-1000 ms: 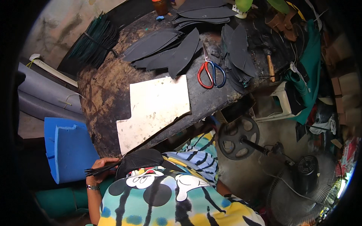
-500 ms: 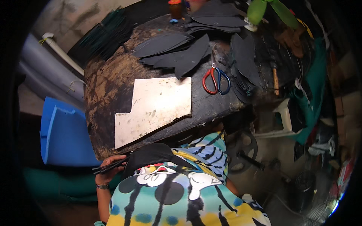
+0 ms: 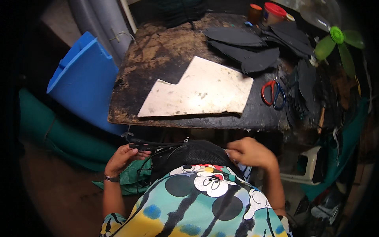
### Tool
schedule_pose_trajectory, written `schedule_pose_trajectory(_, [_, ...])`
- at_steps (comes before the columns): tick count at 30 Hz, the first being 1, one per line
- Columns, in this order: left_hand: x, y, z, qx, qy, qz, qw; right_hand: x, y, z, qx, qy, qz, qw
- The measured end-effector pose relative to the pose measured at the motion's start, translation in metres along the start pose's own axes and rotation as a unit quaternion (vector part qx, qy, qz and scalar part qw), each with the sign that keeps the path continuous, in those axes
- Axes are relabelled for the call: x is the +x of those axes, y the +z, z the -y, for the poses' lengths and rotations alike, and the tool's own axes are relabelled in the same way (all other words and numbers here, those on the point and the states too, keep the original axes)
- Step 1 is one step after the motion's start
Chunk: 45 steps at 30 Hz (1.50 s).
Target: The person gathers black fan blade pieces from a workbench, aligns them in stacks, and applies adhesive from a small jar to the edges of each blade. The person then presses the blades together to form assembled units.
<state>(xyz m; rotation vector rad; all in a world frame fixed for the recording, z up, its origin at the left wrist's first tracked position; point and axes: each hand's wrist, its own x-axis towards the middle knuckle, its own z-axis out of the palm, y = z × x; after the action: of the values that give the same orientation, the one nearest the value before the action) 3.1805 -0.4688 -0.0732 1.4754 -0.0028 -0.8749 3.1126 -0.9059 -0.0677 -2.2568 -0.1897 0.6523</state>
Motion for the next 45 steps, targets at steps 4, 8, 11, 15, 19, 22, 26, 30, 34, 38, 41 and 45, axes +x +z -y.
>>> schedule_pose_trajectory(4, [-0.029,-0.017,0.003,0.132,-0.047,0.002,0.99,0.055,0.008,0.097,-0.08,-0.23,-0.051,0.969])
schedule_pose_trajectory(8, [-0.047,-0.014,0.025,0.052,-0.128,0.035,0.99,0.091,0.017,0.114,-0.166,-0.237,-0.005,0.957])
schedule_pose_trajectory(11, [-0.053,-0.006,0.05,-0.085,-0.128,0.0,0.988,0.104,0.021,0.109,-0.185,-0.207,0.069,0.958])
schedule_pose_trajectory(15, [-0.06,0.002,0.077,-0.27,-0.086,-0.031,0.958,0.11,0.023,0.102,-0.143,-0.215,0.102,0.961])
schedule_pose_trajectory(19, [-0.055,0.011,0.085,-0.126,-0.136,-0.047,0.982,0.111,0.023,0.097,-0.1,-0.223,0.079,0.967])
schedule_pose_trajectory(22, [-0.04,0.02,0.083,-0.136,-0.072,-0.073,0.986,0.118,0.026,0.094,-0.085,-0.224,0.06,0.969])
schedule_pose_trajectory(26, [-0.024,0.019,0.071,-0.048,-0.075,-0.077,0.993,0.133,0.035,0.087,0.004,-0.196,0.037,0.98])
schedule_pose_trajectory(30, [-0.026,0.015,0.06,-0.012,-0.093,-0.091,0.991,0.137,0.037,0.082,0.04,-0.22,0.037,0.974])
schedule_pose_trajectory(34, [-0.031,0.021,0.058,-0.059,-0.108,-0.154,0.98,0.132,0.027,0.084,0.093,-0.217,-0.013,0.972])
schedule_pose_trajectory(38, [-0.033,0.033,0.062,-0.1,-0.054,-0.208,0.971,0.126,0.012,0.09,0.173,-0.16,0.007,0.972])
schedule_pose_trajectory(41, [-0.033,0.037,0.067,-0.129,0.017,-0.185,0.974,0.128,0.009,0.098,0.194,-0.106,0.048,0.974])
schedule_pose_trajectory(45, [-0.031,0.034,0.077,-0.206,0.09,-0.124,0.966,0.144,0.021,0.113,0.106,-0.184,0.084,0.974])
